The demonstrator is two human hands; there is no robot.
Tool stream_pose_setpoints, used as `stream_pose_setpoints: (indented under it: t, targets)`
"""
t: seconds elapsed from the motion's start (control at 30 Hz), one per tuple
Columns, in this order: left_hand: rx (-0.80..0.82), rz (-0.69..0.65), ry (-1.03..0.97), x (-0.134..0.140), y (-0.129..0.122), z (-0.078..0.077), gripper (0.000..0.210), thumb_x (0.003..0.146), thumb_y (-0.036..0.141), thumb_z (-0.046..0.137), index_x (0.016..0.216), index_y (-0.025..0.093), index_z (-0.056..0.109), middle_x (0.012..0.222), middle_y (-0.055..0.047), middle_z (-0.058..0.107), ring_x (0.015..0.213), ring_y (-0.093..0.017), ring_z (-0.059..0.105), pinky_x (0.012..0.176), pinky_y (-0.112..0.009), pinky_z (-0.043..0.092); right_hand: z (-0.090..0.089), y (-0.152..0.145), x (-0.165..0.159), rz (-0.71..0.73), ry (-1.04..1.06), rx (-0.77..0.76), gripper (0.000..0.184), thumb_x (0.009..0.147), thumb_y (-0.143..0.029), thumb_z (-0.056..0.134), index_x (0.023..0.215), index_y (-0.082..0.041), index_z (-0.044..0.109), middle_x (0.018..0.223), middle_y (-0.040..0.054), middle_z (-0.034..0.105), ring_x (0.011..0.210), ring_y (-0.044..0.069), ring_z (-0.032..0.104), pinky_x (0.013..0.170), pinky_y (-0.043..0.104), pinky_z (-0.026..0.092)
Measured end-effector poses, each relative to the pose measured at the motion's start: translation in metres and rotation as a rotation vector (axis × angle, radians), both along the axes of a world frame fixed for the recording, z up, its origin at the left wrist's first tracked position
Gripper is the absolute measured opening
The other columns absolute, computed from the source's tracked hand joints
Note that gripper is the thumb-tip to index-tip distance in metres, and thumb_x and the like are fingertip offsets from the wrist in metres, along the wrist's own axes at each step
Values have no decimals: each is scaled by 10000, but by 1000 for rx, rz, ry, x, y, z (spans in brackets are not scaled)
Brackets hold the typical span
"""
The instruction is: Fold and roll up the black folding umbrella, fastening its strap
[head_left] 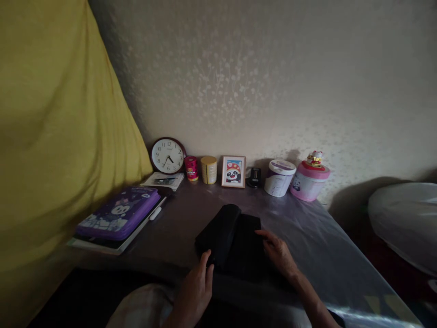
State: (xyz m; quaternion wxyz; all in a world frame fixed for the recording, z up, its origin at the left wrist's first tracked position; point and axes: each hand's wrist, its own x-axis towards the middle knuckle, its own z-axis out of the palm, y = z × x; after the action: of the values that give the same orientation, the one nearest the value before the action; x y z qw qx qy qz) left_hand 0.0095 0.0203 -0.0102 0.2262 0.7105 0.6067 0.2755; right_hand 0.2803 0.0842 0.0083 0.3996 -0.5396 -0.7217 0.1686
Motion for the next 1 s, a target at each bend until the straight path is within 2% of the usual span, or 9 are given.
stream_pose_setpoints:
  t: [0.2, 0.4, 0.67, 0.8, 1.0]
  targets:
    - [-44, -1, 19, 1, 0, 5, 420, 916, 291, 235, 1287, 140, 360, 1266, -120, 546, 1106, -175, 562, 917, -323, 445, 6, -6, -12, 120, -36, -11, 447, 718, -93, 370, 1082, -236, 584, 1052, 34, 660, 965, 185, 619, 834, 322, 486]
    - [-12, -18, 40, 0, 1, 0, 410, 921, 290, 249, 1292, 154, 356, 1250, -115, 561, 1062, -180, 591, 868, -315, 474, 17, 6, -34, 136, -56, 108, 274, 849, -175, 368, 1026, -231, 569, 966, 37, 657, 883, 167, 626, 796, 286, 488]
    - [33, -38, -12, -3, 0, -5, 393, 922, 290, 257, 1280, 169, 367, 1289, -114, 528, 1148, -159, 527, 962, -339, 418, 32, 31, -73, 179, -118, 270, 230, 903, -216, 363, 974, -223, 581, 894, 40, 646, 842, 159, 625, 761, 280, 501]
    - [-5, -44, -25, -6, -2, -2, 414, 921, 297, 250, 1281, 140, 380, 1291, -120, 524, 1161, -167, 516, 973, -341, 408, 33, 40, -87, 212, -129, 331, 230, 922, -237, 360, 987, -216, 580, 902, 48, 630, 847, 153, 615, 776, 274, 496]
    - [-85, -78, -16, -7, -2, 12, 442, 915, 311, 248, 1286, 113, 388, 1262, -137, 546, 1123, -180, 546, 941, -313, 419, 30, 52, -106, 233, -222, 318, 225, 932, -228, 360, 977, -205, 579, 896, 47, 617, 815, 146, 609, 754, 258, 490]
